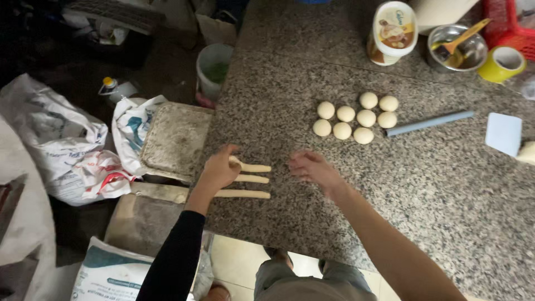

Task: The person rolls out portions of dough into strips by hand and then braids three of the strips together on a countertop.

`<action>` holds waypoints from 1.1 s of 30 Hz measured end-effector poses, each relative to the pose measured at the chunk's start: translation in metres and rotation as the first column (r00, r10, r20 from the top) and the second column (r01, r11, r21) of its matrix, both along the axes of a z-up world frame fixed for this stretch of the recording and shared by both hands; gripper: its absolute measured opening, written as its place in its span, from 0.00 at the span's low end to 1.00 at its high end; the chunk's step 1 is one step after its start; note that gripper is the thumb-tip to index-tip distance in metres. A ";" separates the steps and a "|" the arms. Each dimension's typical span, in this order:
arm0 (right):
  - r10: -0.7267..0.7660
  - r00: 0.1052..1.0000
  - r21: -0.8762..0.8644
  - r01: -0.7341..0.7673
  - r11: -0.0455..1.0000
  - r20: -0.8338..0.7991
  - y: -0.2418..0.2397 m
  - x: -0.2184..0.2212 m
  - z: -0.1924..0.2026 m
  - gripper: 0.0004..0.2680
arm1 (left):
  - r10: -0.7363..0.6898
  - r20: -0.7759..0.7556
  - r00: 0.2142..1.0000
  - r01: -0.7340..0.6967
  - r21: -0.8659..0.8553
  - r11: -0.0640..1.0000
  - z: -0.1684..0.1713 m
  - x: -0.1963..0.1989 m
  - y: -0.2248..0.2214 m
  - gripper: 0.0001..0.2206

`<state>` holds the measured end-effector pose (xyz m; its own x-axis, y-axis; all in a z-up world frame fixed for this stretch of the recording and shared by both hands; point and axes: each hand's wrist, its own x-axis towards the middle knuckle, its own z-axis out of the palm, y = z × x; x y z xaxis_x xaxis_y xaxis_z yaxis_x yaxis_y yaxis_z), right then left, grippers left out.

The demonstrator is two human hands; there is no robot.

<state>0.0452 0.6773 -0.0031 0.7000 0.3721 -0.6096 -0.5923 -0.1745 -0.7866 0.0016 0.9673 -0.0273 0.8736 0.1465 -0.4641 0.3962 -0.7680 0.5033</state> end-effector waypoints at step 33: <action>0.583 0.596 -0.767 0.089 0.635 0.552 -0.497 -0.055 0.003 0.14 | -0.440 0.460 0.771 0.517 -0.050 0.854 -0.002 0.010 -0.522 0.16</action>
<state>-0.0102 0.1801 0.0001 0.9368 0.3356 -0.0986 0.2587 -0.8545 -0.4505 0.0120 0.4452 -0.0292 0.9217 -0.3874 -0.0174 -0.2781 -0.6916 0.6666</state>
